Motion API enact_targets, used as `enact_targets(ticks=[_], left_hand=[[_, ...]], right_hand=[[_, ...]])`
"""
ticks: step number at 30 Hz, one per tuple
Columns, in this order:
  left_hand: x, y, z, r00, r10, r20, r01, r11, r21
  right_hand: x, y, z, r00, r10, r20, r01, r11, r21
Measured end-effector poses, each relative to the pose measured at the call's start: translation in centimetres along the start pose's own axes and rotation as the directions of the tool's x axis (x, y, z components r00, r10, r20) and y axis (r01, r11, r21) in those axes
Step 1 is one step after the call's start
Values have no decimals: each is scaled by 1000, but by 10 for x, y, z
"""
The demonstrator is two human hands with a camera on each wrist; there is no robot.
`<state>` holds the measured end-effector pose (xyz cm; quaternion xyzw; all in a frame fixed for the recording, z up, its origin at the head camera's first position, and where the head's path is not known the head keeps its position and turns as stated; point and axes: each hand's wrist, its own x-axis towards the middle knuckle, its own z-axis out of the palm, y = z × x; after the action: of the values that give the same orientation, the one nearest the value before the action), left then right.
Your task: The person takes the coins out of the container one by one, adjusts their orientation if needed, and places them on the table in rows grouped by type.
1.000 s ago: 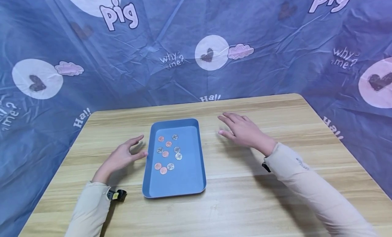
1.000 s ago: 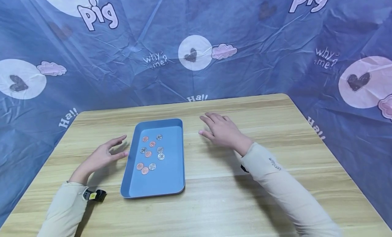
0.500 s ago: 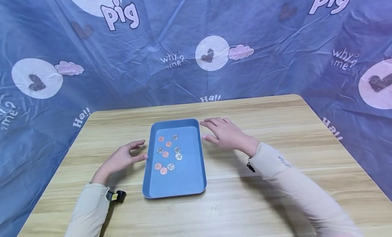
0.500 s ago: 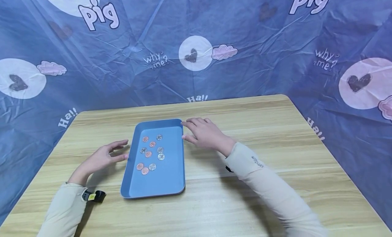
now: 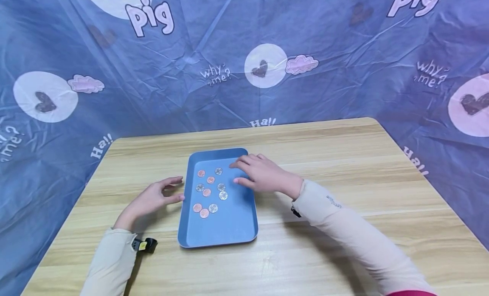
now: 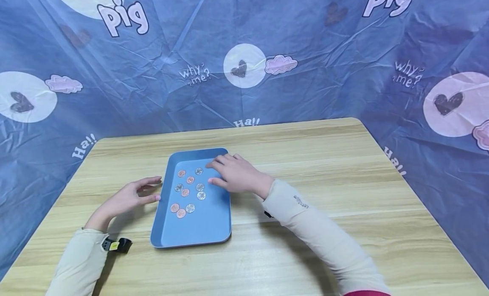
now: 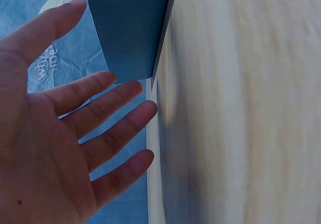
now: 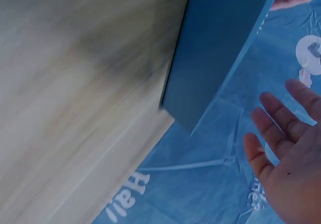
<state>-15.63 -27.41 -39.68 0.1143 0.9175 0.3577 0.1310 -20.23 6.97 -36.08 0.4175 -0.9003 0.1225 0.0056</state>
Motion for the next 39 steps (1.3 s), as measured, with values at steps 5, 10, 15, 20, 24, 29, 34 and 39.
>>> enact_targets(ticks=[5, 10, 15, 20, 24, 29, 34, 39], left_hand=[[0, -1, 1, 1000, 3, 13, -3, 1000, -10], [1, -1, 2, 1000, 6, 28, -5, 1000, -24], [1, -1, 2, 999, 18, 41, -17, 999, -32], [0, 0, 1, 998, 17, 57, -14, 999, -43], [1, -1, 1, 998, 20, 66, -17, 999, -44], [2, -2, 1, 997, 26, 73, -22, 998, -60], [3, -2, 1, 996, 28, 83, -21, 996, -82], [3, -2, 1, 995, 31, 90, -23, 996, -89]], right_hand=[[6, -6, 7, 999, -33, 36, 31, 999, 39], [12, -12, 14, 995, -75, 62, 71, 995, 75], [17, -15, 22, 991, -85, 103, 69, 987, 146], [22, -15, 29, 987, -79, 142, 53, 983, 177], [25, -15, 33, 981, -98, 168, 70, 984, 166], [28, -15, 38, 975, -95, 198, 67, 987, 145], [31, -16, 41, 973, -77, 216, 49, 990, 134], [34, -17, 41, 969, -55, 240, 24, 991, 130]])
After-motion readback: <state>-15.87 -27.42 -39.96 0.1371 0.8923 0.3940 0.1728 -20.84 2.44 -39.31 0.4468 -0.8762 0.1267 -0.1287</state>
